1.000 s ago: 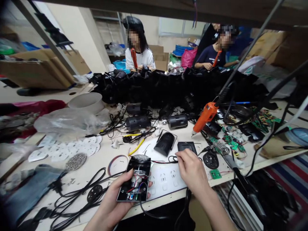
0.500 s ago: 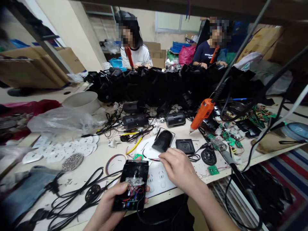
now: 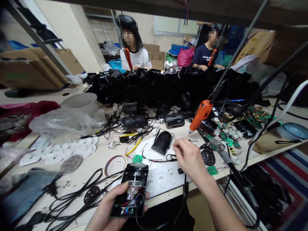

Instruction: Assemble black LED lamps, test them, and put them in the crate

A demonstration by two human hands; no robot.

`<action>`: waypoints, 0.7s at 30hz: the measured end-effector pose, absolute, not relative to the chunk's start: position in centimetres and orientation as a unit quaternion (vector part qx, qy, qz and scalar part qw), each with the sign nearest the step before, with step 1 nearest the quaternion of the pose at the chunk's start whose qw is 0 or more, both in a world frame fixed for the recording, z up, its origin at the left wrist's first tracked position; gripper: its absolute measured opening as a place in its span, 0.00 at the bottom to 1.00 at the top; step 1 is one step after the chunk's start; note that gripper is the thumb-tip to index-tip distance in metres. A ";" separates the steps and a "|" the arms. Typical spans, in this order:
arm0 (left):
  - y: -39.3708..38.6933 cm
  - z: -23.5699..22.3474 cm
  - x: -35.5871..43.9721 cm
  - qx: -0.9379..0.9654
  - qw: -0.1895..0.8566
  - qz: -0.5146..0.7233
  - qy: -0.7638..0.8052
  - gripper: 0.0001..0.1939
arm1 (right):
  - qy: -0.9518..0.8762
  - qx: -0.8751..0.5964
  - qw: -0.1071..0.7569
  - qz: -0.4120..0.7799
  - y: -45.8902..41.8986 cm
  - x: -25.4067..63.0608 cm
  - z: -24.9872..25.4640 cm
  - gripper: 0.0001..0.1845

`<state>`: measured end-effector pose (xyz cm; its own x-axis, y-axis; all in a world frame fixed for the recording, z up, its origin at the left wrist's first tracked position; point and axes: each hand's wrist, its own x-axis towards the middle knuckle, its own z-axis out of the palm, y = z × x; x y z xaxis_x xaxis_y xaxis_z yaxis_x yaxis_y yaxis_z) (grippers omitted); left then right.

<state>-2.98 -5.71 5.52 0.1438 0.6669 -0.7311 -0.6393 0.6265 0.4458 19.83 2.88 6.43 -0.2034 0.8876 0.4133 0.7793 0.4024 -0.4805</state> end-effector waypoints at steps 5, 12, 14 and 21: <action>-7.1 4.8 -3.0 0.038 0.784 0.419 0.456 0.24 | -0.790 -0.520 0.311 0.095 4.4 17.9 7.9 0.06; -8.1 4.3 -2.5 0.039 0.836 0.398 0.375 0.38 | -0.851 -0.454 0.231 0.126 6.8 12.8 10.0 0.08; -8.1 4.5 -2.5 0.043 0.850 0.388 0.355 0.41 | -0.871 -0.437 0.181 0.132 7.1 12.0 9.9 0.09; -8.6 4.6 -2.2 0.067 0.863 0.377 0.328 0.43 | -0.902 -0.330 0.022 0.278 7.8 9.2 6.3 0.10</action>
<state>-2.21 -8.55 4.64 0.4999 0.6948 -0.5171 -0.6074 0.7069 0.3626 9.24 7.77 6.25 -0.7809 0.6078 -0.1444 0.5837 0.6277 -0.5150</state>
